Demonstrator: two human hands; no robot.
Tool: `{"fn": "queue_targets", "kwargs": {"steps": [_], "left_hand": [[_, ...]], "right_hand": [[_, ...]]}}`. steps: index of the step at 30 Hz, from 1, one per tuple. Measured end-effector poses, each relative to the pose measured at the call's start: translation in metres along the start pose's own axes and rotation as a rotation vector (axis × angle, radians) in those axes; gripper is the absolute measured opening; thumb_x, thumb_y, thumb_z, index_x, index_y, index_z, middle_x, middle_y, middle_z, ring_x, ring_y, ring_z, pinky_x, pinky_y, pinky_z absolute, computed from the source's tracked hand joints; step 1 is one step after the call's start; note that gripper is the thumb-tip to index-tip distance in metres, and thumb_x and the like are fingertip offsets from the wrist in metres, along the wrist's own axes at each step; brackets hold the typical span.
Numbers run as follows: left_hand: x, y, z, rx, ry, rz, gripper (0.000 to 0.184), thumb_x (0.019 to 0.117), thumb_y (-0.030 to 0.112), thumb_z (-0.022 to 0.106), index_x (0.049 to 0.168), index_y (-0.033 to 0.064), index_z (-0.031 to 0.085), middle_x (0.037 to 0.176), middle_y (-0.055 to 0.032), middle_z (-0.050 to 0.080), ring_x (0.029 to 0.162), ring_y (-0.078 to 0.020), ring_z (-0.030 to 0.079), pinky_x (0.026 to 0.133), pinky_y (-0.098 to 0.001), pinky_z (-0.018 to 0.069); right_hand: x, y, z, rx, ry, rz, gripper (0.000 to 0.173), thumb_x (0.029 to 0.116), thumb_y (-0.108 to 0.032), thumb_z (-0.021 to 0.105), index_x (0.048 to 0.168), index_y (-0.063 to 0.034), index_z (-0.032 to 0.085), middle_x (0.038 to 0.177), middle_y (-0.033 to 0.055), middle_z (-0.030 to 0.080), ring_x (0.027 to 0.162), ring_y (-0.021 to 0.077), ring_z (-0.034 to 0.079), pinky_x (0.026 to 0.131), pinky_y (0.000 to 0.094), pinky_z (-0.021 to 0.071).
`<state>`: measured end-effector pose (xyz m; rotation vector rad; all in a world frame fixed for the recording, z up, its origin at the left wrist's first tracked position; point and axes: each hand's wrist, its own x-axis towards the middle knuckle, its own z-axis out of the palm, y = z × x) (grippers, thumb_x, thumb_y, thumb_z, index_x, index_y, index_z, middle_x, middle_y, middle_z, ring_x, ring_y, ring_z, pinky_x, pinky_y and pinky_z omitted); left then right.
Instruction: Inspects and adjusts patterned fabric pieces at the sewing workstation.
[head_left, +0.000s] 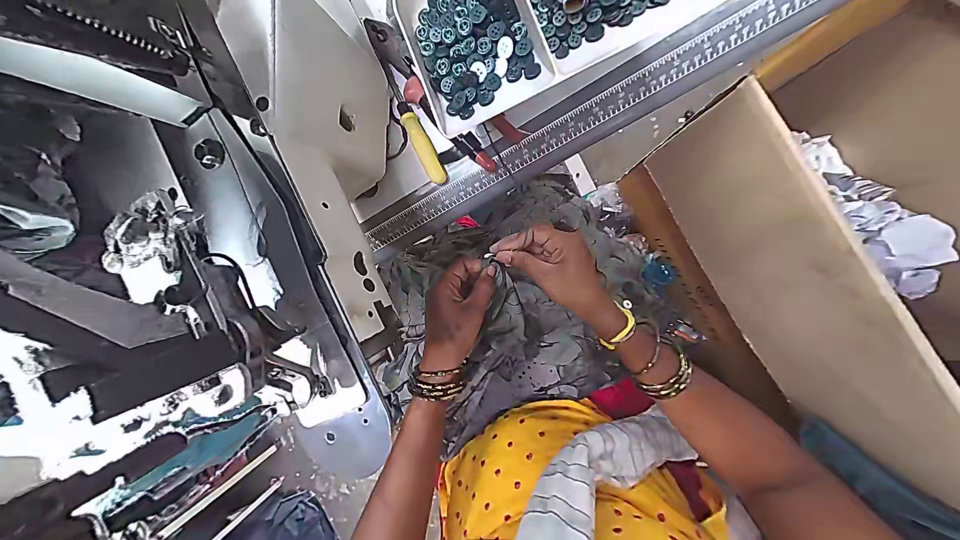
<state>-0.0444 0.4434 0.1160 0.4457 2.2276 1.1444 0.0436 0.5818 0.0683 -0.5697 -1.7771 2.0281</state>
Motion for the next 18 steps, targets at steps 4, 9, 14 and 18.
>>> {"fn": "queue_targets", "kwargs": {"steps": [4, 9, 14, 18], "left_hand": [[-0.001, -0.004, -0.001, 0.003, -0.014, 0.035, 0.008, 0.0982, 0.012, 0.063, 0.094, 0.0068, 0.067, 0.072, 0.006, 0.061, 0.062, 0.001, 0.055, 0.06, -0.0168, 0.0462], [-0.004, -0.004, -0.001, 0.083, 0.01, 0.113, 0.012, 0.0984, 0.014, 0.062, 0.098, 0.0038, 0.069, 0.077, 0.0047, 0.063, 0.069, 0.0027, 0.057, 0.067, -0.0166, 0.0492], [-0.009, -0.007, 0.007, 0.075, 0.068, 0.188, 0.013, 0.098, 0.012, 0.062, 0.098, 0.0011, 0.07, 0.078, 0.0042, 0.065, 0.069, 0.0042, 0.058, 0.066, -0.0142, 0.0496], [-0.014, -0.007, 0.014, 0.07, 0.136, 0.222, 0.016, 0.0979, 0.013, 0.062, 0.101, 0.0, 0.072, 0.08, 0.0027, 0.067, 0.069, 0.0043, 0.059, 0.065, -0.0139, 0.05]], "right_hand": [[0.0, 0.002, 0.0, -0.012, -0.019, -0.002, 0.007, 0.0921, -0.003, 0.073, 0.099, -0.0014, 0.071, 0.101, 0.0043, 0.078, 0.083, 0.0046, 0.073, 0.077, 0.0226, 0.0607], [0.0, 0.003, -0.002, -0.016, -0.032, 0.002, 0.005, 0.0929, -0.005, 0.072, 0.096, -0.0025, 0.07, 0.093, 0.0011, 0.076, 0.074, -0.0002, 0.068, 0.068, 0.0186, 0.0562], [-0.002, 0.0, 0.002, -0.038, 0.012, 0.011, 0.006, 0.0914, -0.005, 0.074, 0.093, -0.0017, 0.07, 0.089, 0.0018, 0.076, 0.073, -0.0001, 0.068, 0.069, 0.0185, 0.0562], [-0.004, -0.004, 0.01, -0.038, 0.066, -0.017, 0.007, 0.0919, -0.007, 0.073, 0.092, -0.0015, 0.07, 0.088, 0.001, 0.076, 0.076, -0.0015, 0.068, 0.073, 0.0173, 0.0559]]}}
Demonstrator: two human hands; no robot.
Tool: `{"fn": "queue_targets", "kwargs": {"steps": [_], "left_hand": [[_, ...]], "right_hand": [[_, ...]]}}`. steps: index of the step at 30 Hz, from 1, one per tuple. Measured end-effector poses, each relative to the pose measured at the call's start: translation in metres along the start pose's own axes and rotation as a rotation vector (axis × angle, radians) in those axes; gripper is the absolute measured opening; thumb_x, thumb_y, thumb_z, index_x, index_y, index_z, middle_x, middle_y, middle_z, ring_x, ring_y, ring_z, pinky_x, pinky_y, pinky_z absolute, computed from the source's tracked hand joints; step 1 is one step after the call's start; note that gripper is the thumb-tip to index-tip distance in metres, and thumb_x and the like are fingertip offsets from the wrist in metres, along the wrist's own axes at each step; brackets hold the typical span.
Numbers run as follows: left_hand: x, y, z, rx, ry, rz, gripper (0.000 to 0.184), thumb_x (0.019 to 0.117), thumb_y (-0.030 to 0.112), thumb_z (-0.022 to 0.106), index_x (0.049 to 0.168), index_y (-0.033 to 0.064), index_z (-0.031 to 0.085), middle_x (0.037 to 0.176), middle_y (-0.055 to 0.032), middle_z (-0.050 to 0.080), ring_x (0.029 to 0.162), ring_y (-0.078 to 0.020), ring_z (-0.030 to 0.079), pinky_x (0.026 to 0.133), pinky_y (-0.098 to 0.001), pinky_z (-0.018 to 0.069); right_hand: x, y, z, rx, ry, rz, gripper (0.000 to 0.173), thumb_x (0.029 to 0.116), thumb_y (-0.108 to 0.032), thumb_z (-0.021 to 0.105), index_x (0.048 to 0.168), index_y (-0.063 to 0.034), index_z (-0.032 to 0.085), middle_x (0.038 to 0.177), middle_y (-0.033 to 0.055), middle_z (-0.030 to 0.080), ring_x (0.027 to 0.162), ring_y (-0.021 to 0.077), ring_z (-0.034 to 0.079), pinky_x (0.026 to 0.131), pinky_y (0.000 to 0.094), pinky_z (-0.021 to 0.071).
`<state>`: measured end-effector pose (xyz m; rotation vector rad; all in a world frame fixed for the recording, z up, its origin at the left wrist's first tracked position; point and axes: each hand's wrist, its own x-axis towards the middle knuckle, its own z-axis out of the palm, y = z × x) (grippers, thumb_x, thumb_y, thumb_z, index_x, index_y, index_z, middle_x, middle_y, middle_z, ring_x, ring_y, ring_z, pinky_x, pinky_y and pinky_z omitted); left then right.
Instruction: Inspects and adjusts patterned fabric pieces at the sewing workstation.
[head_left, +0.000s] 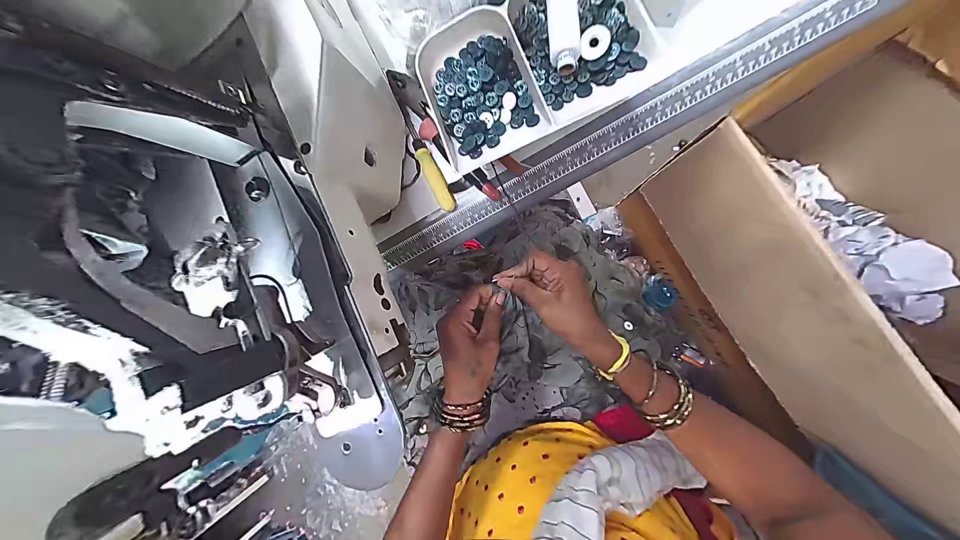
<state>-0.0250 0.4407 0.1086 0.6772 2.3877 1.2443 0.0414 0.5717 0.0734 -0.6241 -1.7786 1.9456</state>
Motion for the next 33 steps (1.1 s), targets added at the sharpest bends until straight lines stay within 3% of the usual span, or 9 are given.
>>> {"fn": "queue_targets", "kwargs": {"steps": [3, 7, 10, 12, 15, 19, 25, 30, 33], "left_hand": [[-0.004, -0.002, 0.004, -0.002, 0.06, 0.06, 0.016, 0.0975, 0.011, 0.062, 0.1, -0.0005, 0.072, 0.079, 0.0022, 0.067, 0.068, 0.0043, 0.059, 0.064, -0.0138, 0.0496], [-0.009, -0.006, 0.005, 0.075, 0.131, 0.184, 0.017, 0.0967, 0.009, 0.061, 0.101, -0.0027, 0.073, 0.084, -0.0033, 0.071, 0.074, 0.0016, 0.064, 0.072, -0.0151, 0.0534], [-0.016, -0.005, 0.005, 0.203, 0.114, 0.257, 0.018, 0.0957, 0.008, 0.061, 0.102, -0.002, 0.075, 0.091, -0.0108, 0.075, 0.08, -0.011, 0.071, 0.078, -0.0274, 0.0575], [-0.022, -0.001, 0.006, 0.165, 0.014, 0.202, 0.019, 0.0965, 0.01, 0.061, 0.103, -0.0012, 0.075, 0.092, -0.0103, 0.075, 0.083, -0.0129, 0.071, 0.08, -0.0301, 0.0574], [-0.02, 0.002, 0.001, -0.067, -0.111, -0.043, 0.02, 0.101, 0.014, 0.06, 0.109, -0.0006, 0.07, 0.09, -0.0013, 0.07, 0.079, -0.0004, 0.063, 0.075, -0.0197, 0.0522], [-0.016, -0.001, -0.01, -0.224, -0.099, -0.191, 0.018, 0.1015, 0.013, 0.059, 0.11, 0.0, 0.068, 0.087, 0.0022, 0.067, 0.076, 0.0016, 0.06, 0.072, -0.0179, 0.05], [-0.01, -0.002, -0.013, -0.192, -0.065, -0.219, 0.017, 0.1017, 0.014, 0.06, 0.108, 0.0006, 0.069, 0.084, 0.0028, 0.067, 0.073, 0.0015, 0.06, 0.069, -0.0173, 0.0493], [-0.009, -0.002, -0.013, -0.183, -0.07, -0.207, 0.017, 0.1018, 0.014, 0.059, 0.107, 0.0012, 0.069, 0.082, 0.0032, 0.065, 0.072, 0.0016, 0.058, 0.068, -0.0169, 0.0486], [-0.008, -0.003, -0.013, -0.178, -0.06, -0.181, 0.018, 0.1018, 0.014, 0.059, 0.109, 0.0014, 0.069, 0.086, 0.0026, 0.067, 0.077, 0.0016, 0.061, 0.072, -0.0173, 0.0503]], "right_hand": [[-0.002, -0.003, 0.006, -0.041, 0.029, -0.04, 0.007, 0.0918, -0.009, 0.073, 0.092, -0.0018, 0.071, 0.087, 0.0005, 0.075, 0.074, -0.002, 0.067, 0.072, 0.0172, 0.0556], [-0.003, -0.009, 0.011, -0.057, 0.028, -0.039, 0.009, 0.0925, -0.011, 0.073, 0.091, -0.0025, 0.07, 0.084, 0.0007, 0.074, 0.071, -0.0002, 0.067, 0.069, 0.0192, 0.0561], [-0.002, -0.016, 0.007, -0.038, -0.045, 0.075, 0.011, 0.0934, -0.011, 0.073, 0.094, -0.0009, 0.068, 0.085, 0.001, 0.072, 0.071, -0.0002, 0.064, 0.069, 0.0188, 0.0538], [-0.001, -0.016, 0.005, -0.011, -0.087, 0.127, 0.011, 0.0933, -0.01, 0.073, 0.094, -0.0002, 0.067, 0.087, 0.0013, 0.072, 0.073, 0.0, 0.064, 0.071, 0.0192, 0.0536], [0.003, -0.018, -0.001, 0.136, -0.117, 0.204, 0.007, 0.0948, -0.003, 0.068, 0.098, 0.0011, 0.064, 0.088, 0.0032, 0.071, 0.078, 0.0059, 0.068, 0.077, 0.0254, 0.0586], [0.004, -0.022, -0.012, 0.239, -0.11, 0.32, 0.007, 0.0979, -0.001, 0.064, 0.103, 0.0024, 0.062, 0.088, 0.0046, 0.068, 0.076, 0.0098, 0.069, 0.077, 0.0276, 0.0611], [-0.004, -0.013, -0.011, 0.018, -0.128, 0.105, 0.01, 0.0939, -0.007, 0.071, 0.1, -0.0001, 0.069, 0.09, 0.0026, 0.074, 0.08, 0.0069, 0.072, 0.08, 0.0268, 0.0616], [-0.005, -0.005, -0.006, -0.023, -0.14, 0.041, 0.007, 0.0963, -0.009, 0.068, 0.098, -0.0019, 0.069, 0.105, 0.0044, 0.076, 0.088, 0.0076, 0.072, 0.081, 0.0281, 0.0601], [-0.006, -0.002, -0.002, -0.038, -0.101, 0.006, 0.006, 0.0964, -0.007, 0.068, 0.092, -0.0031, 0.066, 0.1, 0.0036, 0.077, 0.083, 0.0056, 0.072, 0.077, 0.0259, 0.059]]}}
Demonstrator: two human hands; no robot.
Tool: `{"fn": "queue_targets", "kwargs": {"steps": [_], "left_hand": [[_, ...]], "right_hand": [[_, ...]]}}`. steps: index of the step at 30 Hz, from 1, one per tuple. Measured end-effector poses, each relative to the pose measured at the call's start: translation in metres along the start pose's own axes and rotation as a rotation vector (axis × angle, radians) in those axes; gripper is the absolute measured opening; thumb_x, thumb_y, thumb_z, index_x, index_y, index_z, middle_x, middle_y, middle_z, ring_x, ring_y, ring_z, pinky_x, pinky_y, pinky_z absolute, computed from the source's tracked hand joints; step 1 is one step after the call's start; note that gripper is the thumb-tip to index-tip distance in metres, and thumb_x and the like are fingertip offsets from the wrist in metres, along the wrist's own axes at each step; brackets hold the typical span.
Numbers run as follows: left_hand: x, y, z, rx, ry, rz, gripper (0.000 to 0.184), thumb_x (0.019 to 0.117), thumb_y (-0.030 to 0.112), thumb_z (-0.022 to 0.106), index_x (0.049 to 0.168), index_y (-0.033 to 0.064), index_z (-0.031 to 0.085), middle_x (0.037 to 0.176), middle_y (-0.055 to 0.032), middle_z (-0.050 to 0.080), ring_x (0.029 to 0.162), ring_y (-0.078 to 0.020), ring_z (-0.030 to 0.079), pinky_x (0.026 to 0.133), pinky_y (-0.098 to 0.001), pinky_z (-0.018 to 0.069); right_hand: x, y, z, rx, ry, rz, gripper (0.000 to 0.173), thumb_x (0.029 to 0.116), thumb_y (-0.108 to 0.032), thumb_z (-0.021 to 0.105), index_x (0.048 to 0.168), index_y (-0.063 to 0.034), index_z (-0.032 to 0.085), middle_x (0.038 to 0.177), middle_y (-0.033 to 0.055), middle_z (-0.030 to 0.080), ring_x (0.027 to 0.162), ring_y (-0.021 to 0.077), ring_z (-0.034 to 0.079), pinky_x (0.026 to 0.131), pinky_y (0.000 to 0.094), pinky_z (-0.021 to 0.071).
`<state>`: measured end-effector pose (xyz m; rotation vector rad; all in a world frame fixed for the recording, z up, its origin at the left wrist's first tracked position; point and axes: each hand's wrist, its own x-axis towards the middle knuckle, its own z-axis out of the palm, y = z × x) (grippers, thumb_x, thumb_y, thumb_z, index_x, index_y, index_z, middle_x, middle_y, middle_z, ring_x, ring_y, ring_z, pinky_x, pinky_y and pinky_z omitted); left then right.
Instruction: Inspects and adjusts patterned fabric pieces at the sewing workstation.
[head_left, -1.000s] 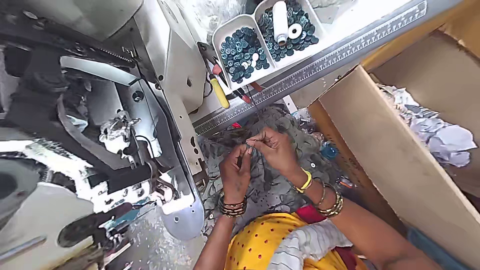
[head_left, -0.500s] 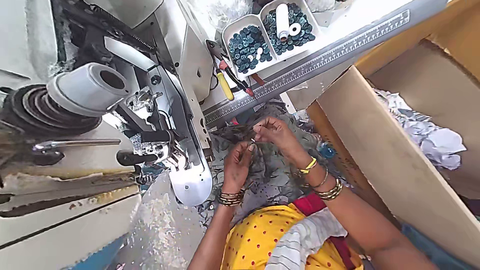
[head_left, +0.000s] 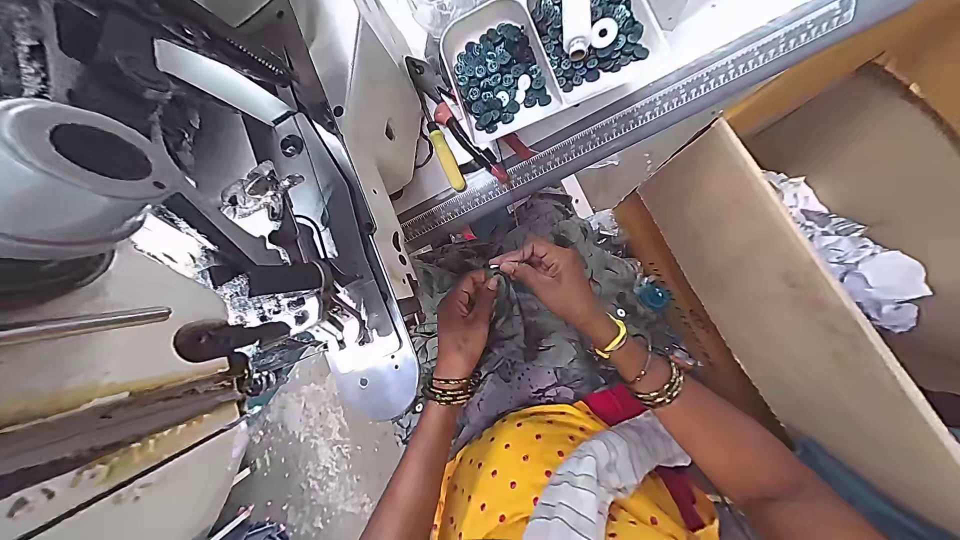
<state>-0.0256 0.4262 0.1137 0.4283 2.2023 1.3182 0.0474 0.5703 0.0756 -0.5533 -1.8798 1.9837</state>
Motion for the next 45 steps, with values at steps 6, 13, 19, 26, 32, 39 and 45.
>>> {"fn": "queue_targets", "kwargs": {"steps": [6, 13, 19, 26, 32, 39, 45], "left_hand": [[-0.01, -0.001, 0.012, 0.032, -0.011, 0.107, 0.019, 0.0998, 0.011, 0.06, 0.108, -0.0016, 0.072, 0.083, 0.0018, 0.069, 0.07, 0.0033, 0.059, 0.067, -0.0159, 0.0499], [-0.023, -0.011, -0.041, 0.296, -0.365, 0.21, 0.028, 0.1006, 0.025, 0.059, 0.108, 0.0021, 0.073, 0.084, -0.0018, 0.069, 0.072, -0.0043, 0.061, 0.071, -0.0258, 0.0528], [-0.026, -0.014, -0.071, 0.782, -0.764, -0.003, 0.041, 0.1014, 0.037, 0.062, 0.123, 0.0025, 0.069, 0.107, -0.022, 0.072, 0.101, -0.0386, 0.07, 0.091, -0.0613, 0.0518], [-0.025, -0.02, -0.041, 0.774, -0.859, -0.072, 0.036, 0.1028, 0.039, 0.06, 0.124, 0.0117, 0.07, 0.112, -0.0167, 0.072, 0.105, -0.0364, 0.068, 0.092, -0.0627, 0.0513], [-0.034, -0.012, -0.035, 0.665, -0.825, -0.02, 0.034, 0.1021, 0.031, 0.062, 0.12, 0.0028, 0.067, 0.102, -0.0206, 0.069, 0.095, -0.036, 0.067, 0.088, -0.0566, 0.0515], [-0.036, -0.032, -0.052, 0.379, -0.707, 0.051, 0.031, 0.101, 0.029, 0.062, 0.114, 0.0019, 0.07, 0.099, -0.0121, 0.069, 0.088, -0.0183, 0.064, 0.083, -0.04, 0.0522], [-0.031, -0.011, -0.032, 0.6, -0.871, 0.0, 0.037, 0.104, 0.029, 0.059, 0.125, -0.0005, 0.067, 0.119, -0.0225, 0.068, 0.115, -0.0358, 0.063, 0.102, -0.0552, 0.0459]], "right_hand": [[0.0, 0.002, 0.013, 0.048, 0.065, -0.005, 0.009, 0.0936, -0.005, 0.071, 0.088, -0.0029, 0.064, 0.094, 0.0043, 0.077, 0.083, 0.0051, 0.072, 0.075, 0.0245, 0.0586], [0.032, -0.071, 0.0, 0.111, 0.073, -0.254, 0.007, 0.0981, -0.005, 0.065, 0.101, 0.001, 0.063, 0.093, 0.0091, 0.072, 0.057, 0.0097, 0.064, 0.05, 0.0251, 0.0567], [0.035, -0.1, 0.018, 0.51, 0.315, -0.172, 0.011, 0.1057, -0.02, 0.058, 0.111, -0.01, 0.059, 0.085, 0.0028, 0.064, 0.056, 0.0069, 0.063, 0.055, 0.0217, 0.0584], [0.032, -0.107, 0.05, 0.688, 0.42, -0.06, 0.022, 0.1083, -0.035, 0.051, 0.123, -0.0192, 0.057, 0.096, 0.0014, 0.066, 0.07, 0.0094, 0.07, 0.065, 0.0228, 0.0603], [0.041, -0.094, 0.073, 0.418, 0.472, -0.24, 0.031, 0.1104, -0.025, 0.047, 0.139, -0.0144, 0.05, 0.117, 0.0068, 0.067, 0.082, 0.0137, 0.072, 0.059, 0.0254, 0.0592], [0.01, -0.095, 0.0, 0.574, 0.021, 0.067, 0.022, 0.1104, -0.027, 0.046, 0.123, -0.012, 0.054, 0.108, 0.0056, 0.071, 0.081, 0.0134, 0.074, 0.073, 0.0241, 0.0615], [0.037, -0.057, -0.024, 0.432, -0.194, 0.284, 0.005, 0.1074, -0.008, 0.048, 0.107, -0.0064, 0.053, 0.102, 0.0059, 0.073, 0.086, 0.0142, 0.075, 0.076, 0.0296, 0.0633]]}}
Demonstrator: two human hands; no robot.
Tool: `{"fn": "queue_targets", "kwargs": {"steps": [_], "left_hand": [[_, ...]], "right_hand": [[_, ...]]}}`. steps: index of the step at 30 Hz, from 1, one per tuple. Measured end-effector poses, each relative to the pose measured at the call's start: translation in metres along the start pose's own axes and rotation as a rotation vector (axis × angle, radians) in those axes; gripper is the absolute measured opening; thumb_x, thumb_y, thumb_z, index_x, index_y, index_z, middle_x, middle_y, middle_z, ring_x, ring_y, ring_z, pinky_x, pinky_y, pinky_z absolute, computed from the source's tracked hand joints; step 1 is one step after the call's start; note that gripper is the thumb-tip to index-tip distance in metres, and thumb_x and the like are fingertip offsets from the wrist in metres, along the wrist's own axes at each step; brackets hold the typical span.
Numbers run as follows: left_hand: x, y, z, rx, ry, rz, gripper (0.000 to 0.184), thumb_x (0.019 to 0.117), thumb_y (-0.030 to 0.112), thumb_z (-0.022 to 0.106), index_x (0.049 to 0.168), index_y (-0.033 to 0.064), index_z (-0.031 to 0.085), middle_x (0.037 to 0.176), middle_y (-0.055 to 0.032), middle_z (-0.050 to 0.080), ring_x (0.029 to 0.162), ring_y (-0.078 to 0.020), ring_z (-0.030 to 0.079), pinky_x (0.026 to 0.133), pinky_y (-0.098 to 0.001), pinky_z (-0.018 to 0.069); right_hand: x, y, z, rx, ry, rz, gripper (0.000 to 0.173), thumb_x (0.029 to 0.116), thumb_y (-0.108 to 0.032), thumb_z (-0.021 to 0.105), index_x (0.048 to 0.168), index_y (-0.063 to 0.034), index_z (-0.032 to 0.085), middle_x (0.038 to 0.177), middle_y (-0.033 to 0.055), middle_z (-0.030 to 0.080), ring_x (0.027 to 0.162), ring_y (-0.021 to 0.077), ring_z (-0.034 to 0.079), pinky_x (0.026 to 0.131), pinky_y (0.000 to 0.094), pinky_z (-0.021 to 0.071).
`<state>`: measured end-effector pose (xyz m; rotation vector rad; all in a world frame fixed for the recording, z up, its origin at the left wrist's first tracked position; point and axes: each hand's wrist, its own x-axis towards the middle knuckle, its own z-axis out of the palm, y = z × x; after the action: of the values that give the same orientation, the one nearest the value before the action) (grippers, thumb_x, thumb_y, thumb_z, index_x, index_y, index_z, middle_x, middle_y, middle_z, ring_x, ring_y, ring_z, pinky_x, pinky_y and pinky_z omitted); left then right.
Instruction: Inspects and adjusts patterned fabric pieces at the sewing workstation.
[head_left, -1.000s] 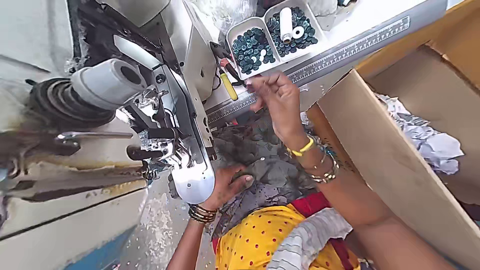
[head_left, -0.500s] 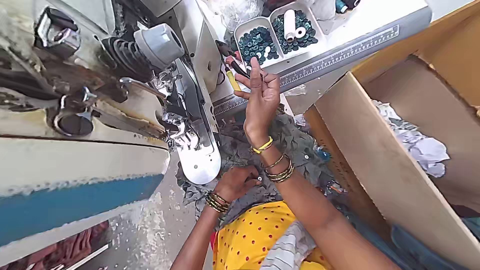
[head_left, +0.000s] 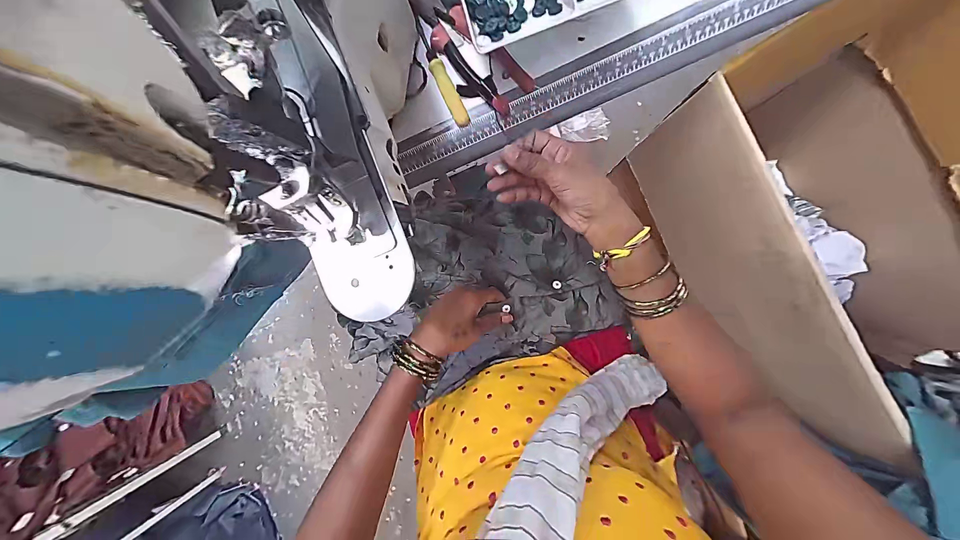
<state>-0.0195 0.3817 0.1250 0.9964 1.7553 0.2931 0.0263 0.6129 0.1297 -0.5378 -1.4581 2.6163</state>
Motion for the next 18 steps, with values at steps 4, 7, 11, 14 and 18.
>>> {"fn": "queue_targets", "kwargs": {"steps": [4, 7, 11, 14, 18], "left_hand": [[-0.01, 0.003, -0.015, -0.064, 0.068, 0.014, 0.028, 0.1011, 0.026, 0.064, 0.106, 0.0001, 0.072, 0.093, -0.0129, 0.069, 0.083, -0.0213, 0.063, 0.08, -0.0436, 0.0507], [-0.015, -0.005, -0.03, -0.419, 0.267, 0.061, 0.013, 0.0978, 0.021, 0.066, 0.096, 0.0089, 0.072, 0.074, 0.0109, 0.061, 0.065, 0.006, 0.053, 0.063, -0.0151, 0.0453], [0.001, -0.004, -0.031, -0.735, 0.49, 0.153, 0.013, 0.0993, 0.008, 0.057, 0.103, 0.0084, 0.07, 0.094, 0.0095, 0.069, 0.086, 0.0049, 0.062, 0.079, -0.0157, 0.0512], [0.02, -0.009, -0.017, -0.852, 0.545, 0.401, 0.016, 0.0977, 0.017, 0.055, 0.104, 0.0129, 0.069, 0.131, 0.0028, 0.064, 0.123, -0.0065, 0.056, 0.104, -0.0266, 0.0472], [0.025, -0.004, -0.006, -1.044, 0.546, 0.392, 0.013, 0.0996, 0.016, 0.059, 0.101, 0.0164, 0.072, 0.101, 0.0078, 0.073, 0.098, -0.0011, 0.065, 0.09, -0.0212, 0.0524]], "right_hand": [[-0.04, 0.007, 0.002, -0.063, 0.033, 0.02, 0.006, 0.1066, -0.01, 0.052, 0.108, -0.005, 0.055, 0.092, 0.0071, 0.067, 0.075, 0.0161, 0.072, 0.07, 0.0314, 0.0629], [-0.051, 0.019, 0.001, -0.129, -0.042, -0.001, 0.006, 0.1048, -0.007, 0.054, 0.108, -0.0042, 0.058, 0.092, 0.0061, 0.066, 0.076, 0.0128, 0.07, 0.072, 0.0303, 0.0621], [-0.029, 0.049, 0.001, -0.127, -0.037, -0.013, 0.008, 0.1015, -0.008, 0.06, 0.107, -0.0028, 0.064, 0.089, 0.0027, 0.071, 0.076, 0.0084, 0.07, 0.074, 0.0272, 0.0618], [-0.024, 0.062, -0.008, -0.063, 0.105, -0.042, 0.008, 0.1012, -0.008, 0.061, 0.106, -0.0035, 0.065, 0.09, 0.0017, 0.072, 0.078, 0.009, 0.071, 0.076, 0.0283, 0.0621], [-0.026, 0.059, -0.015, -0.008, 0.176, -0.12, 0.005, 0.1011, -0.007, 0.061, 0.102, -0.0087, 0.065, 0.09, -0.0007, 0.075, 0.08, 0.0088, 0.074, 0.078, 0.0268, 0.0627]]}}
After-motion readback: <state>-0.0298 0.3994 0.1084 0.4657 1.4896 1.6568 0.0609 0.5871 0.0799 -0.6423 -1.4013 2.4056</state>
